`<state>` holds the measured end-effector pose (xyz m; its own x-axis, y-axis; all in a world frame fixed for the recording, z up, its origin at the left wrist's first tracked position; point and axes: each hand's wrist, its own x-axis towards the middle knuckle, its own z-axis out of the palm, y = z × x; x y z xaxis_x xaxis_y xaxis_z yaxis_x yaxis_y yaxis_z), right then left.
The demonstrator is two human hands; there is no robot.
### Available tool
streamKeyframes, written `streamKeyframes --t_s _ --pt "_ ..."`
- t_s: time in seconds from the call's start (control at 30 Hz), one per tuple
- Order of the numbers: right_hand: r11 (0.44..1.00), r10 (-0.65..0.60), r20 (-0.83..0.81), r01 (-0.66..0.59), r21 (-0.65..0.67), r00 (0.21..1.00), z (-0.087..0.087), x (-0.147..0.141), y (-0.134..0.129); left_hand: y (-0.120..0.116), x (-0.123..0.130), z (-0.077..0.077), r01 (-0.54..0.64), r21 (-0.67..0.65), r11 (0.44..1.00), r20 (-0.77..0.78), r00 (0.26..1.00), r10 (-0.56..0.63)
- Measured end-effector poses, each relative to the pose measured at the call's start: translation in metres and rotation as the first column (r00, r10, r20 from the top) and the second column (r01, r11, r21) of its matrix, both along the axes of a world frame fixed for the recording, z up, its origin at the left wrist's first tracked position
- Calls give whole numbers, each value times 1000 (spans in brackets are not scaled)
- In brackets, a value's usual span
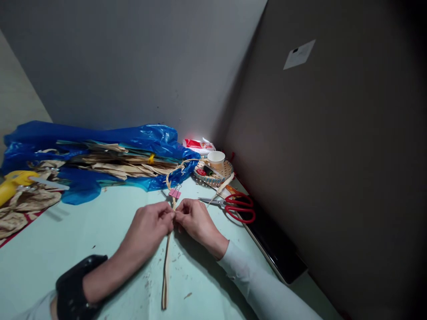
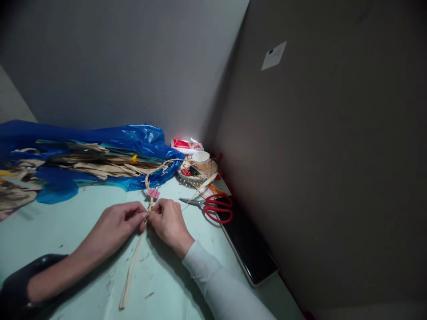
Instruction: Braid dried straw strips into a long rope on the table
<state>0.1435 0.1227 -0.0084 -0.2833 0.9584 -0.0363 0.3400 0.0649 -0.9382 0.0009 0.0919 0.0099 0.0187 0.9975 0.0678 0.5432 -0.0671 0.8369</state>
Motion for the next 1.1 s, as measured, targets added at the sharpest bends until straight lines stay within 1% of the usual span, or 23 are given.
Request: streamKeyframes --t_s 0.07,0.1,0.13,0.17,0.23,0.33,0.4,0.43,0.47,0.5,0.57,0.6,0.63,0.67,0.7,0.73,0.77,0.8,0.83,0.9,1.03,1.07,1.1 --pt "999 5 -52 -8 -50 999 2 2 0 -12 10 0 -5 67 998 -100 995 12" --pt "996 14 -81 -21 -84 997 3 3 0 -17 14 -1 35 100 994 -219 976 -12" --pt "992 24 -112 -38 -121 993 4 5 -1 -21 17 -2 76 103 992 -336 941 -38" --pt "986 33 -142 -55 -156 989 6 7 -1 -24 20 -3 123 90 988 -451 890 -69" --pt "974 44 -196 -86 -212 980 9 11 -2 -29 23 -2 187 16 982 -621 772 -137" --pt "960 44 -254 -110 -256 966 13 13 -5 -35 28 1 227 -89 970 -739 637 -217" --pt "957 32 -277 -109 -269 960 13 13 -6 -39 29 4 237 -119 964 -768 594 -241" --pt "957 22 -286 -104 -272 958 13 12 -6 -40 28 5 247 -118 962 -767 593 -246" --pt "957 13 -295 -97 -272 956 12 12 -6 -39 25 6 262 -106 959 -752 610 -250" --pt "958 5 -304 -91 -271 953 12 11 -6 -36 21 7 268 -76 960 -721 651 -239" --pt "961 -12 -326 -78 -264 945 13 10 -5 -25 9 8 250 18 968 -584 789 -193" --pt "963 -17 -335 -75 -260 942 13 10 -5 -18 3 9 155 70 986 -467 878 -105" --pt "963 -18 -342 -75 -258 939 14 10 -6 -9 -3 10 79 84 993 -331 942 -47" --pt "963 -15 -346 -79 -256 938 14 10 -6 -1 -8 10 74 17 997 -170 983 -70" --pt "964 -7 -344 -86 -254 939 14 10 -6 6 -12 10 121 -105 987 36 992 -118" --pt "964 4 -337 -93 -249 942 15 10 -6 12 -13 9 169 -215 962 259 959 -111" --pt "964 15 -327 -100 -244 945 14 11 -6 16 -13 8 232 -292 928 413 905 -96" --pt "966 25 -314 -104 -238 949 14 11 -6 19 -12 6 286 -342 895 519 852 -74" --pt "968 35 -297 -106 -228 954 13 12 -5 20 -10 4 316 -368 875 572 818 -56" --pt "971 61 -250 -115 -207 966 12 13 -4 20 -4 -2 321 -380 868 581 813 -46" --pt "975 126 -144 -150 -165 982 15 17 -4 18 3 -12 208 -360 910 508 861 4" --pt "983 136 -82 -145 -116 987 17 18 -5 17 4 -14 169 -351 921 482 876 23" --pt "991 132 14 -131 -38 991 20 20 -6 17 5 -15 131 -341 931 455 890 41"
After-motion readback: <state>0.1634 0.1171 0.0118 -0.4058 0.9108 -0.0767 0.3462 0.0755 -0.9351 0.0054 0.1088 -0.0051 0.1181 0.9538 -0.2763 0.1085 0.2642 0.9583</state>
